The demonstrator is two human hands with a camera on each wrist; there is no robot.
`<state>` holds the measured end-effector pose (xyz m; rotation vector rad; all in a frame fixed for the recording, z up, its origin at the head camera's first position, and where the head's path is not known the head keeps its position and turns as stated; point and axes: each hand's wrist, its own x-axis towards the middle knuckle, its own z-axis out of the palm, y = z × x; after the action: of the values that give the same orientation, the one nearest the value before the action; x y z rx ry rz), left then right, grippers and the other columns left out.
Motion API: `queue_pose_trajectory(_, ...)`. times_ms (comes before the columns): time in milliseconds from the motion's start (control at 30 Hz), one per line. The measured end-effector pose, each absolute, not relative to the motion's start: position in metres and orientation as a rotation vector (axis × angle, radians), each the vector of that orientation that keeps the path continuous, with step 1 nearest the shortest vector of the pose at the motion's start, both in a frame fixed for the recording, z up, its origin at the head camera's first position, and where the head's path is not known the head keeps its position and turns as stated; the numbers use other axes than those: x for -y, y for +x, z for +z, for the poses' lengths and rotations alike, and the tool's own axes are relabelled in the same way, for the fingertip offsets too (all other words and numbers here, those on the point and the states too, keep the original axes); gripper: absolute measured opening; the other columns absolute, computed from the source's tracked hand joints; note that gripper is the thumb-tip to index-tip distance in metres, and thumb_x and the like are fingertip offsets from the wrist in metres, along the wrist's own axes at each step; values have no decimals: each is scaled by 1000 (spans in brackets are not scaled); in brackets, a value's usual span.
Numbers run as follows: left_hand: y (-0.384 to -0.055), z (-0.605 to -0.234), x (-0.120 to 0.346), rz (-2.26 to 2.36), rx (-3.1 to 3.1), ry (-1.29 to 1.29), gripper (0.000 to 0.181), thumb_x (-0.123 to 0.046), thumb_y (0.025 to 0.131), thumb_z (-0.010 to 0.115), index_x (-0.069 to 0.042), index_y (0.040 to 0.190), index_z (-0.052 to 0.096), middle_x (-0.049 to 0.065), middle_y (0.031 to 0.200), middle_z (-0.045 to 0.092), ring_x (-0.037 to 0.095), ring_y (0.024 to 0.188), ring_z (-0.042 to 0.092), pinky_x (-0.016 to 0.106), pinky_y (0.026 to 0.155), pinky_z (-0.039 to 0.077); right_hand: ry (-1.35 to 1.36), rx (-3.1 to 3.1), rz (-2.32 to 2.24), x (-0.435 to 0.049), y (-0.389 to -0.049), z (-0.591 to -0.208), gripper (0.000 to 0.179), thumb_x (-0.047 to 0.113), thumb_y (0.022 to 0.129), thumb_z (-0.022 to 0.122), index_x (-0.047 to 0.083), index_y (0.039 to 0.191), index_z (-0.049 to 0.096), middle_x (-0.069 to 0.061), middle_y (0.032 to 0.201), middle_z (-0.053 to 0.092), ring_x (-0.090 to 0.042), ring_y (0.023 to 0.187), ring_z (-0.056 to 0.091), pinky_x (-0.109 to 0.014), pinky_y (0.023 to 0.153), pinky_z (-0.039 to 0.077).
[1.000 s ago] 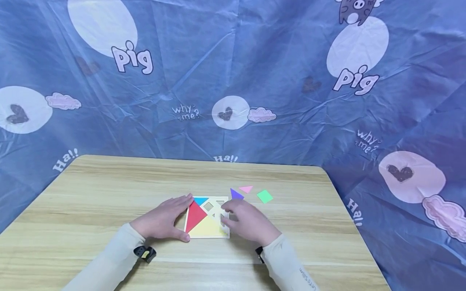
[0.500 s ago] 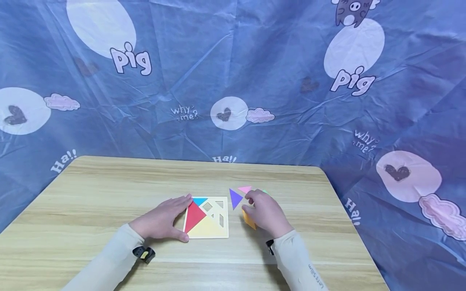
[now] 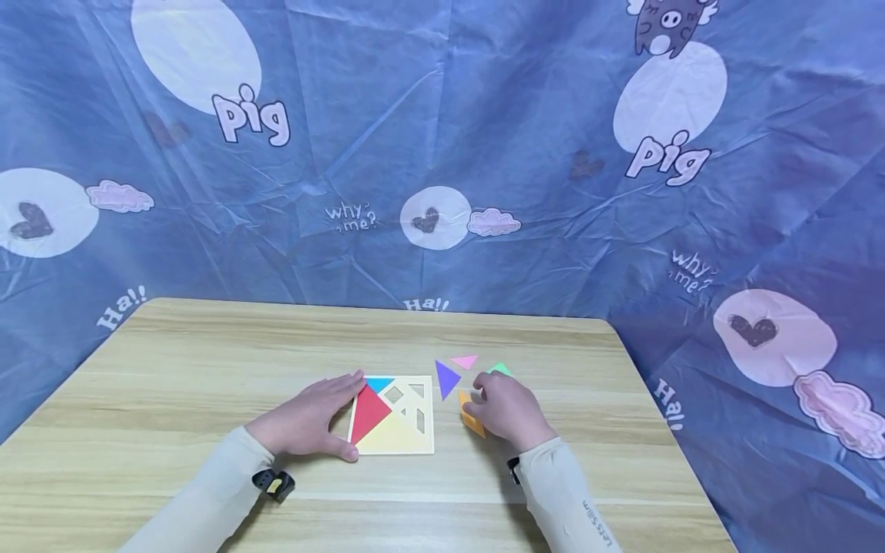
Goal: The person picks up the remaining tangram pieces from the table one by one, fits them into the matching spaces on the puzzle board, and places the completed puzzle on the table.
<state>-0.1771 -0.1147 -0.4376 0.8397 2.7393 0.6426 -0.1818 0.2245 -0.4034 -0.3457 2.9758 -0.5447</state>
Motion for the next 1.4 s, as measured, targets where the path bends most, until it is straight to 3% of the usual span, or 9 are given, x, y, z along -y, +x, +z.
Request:
queue_pose_trajectory(100,-177,-438,115,645,-2739,838,118,-59,73,87,2,159,34,17,167,31,36,155,29,56,126,22,-340,-2961,-512,-223,-180,-405,36,26,87,82,3,113,73,-1,87,63,-16,79,55,-40,76,53)
queue_pose_trajectory(367,-176,-435,114,639,-2734,823,118,-59,73,87,2,159,34,17,167,30,36,155,28,55,126,22,-388,-2952,-480,-216,-175,-412,28,27,80,86,11,85,63,-2,85,55,-17,73,48,-34,66,42)
queue_pose_trajectory(533,-176,-434,113,642,-2732,819,117,-58,73,88,2,159,34,17,167,30,36,155,28,55,126,22,-390,-2982,-415,-215,-173,-413,32,26,77,89,9,91,67,-1,87,56,-18,76,49,-37,69,47)
queue_pose_trajectory(733,-177,-436,114,643,-2732,830,118,-59,73,87,2,159,34,17,167,30,37,155,28,56,126,22,-418,-2986,-413,-214,-175,-413,27,15,79,87,4,97,71,-2,82,51,-17,74,46,-35,67,44)
queue_pose_trajectory(1400,-177,-437,115,640,-2732,835,119,-60,73,87,2,159,34,17,167,30,36,155,28,56,126,22,-414,-2988,-456,-214,-176,-414,26,11,79,87,7,87,62,-2,78,47,-18,72,45,-33,64,40)
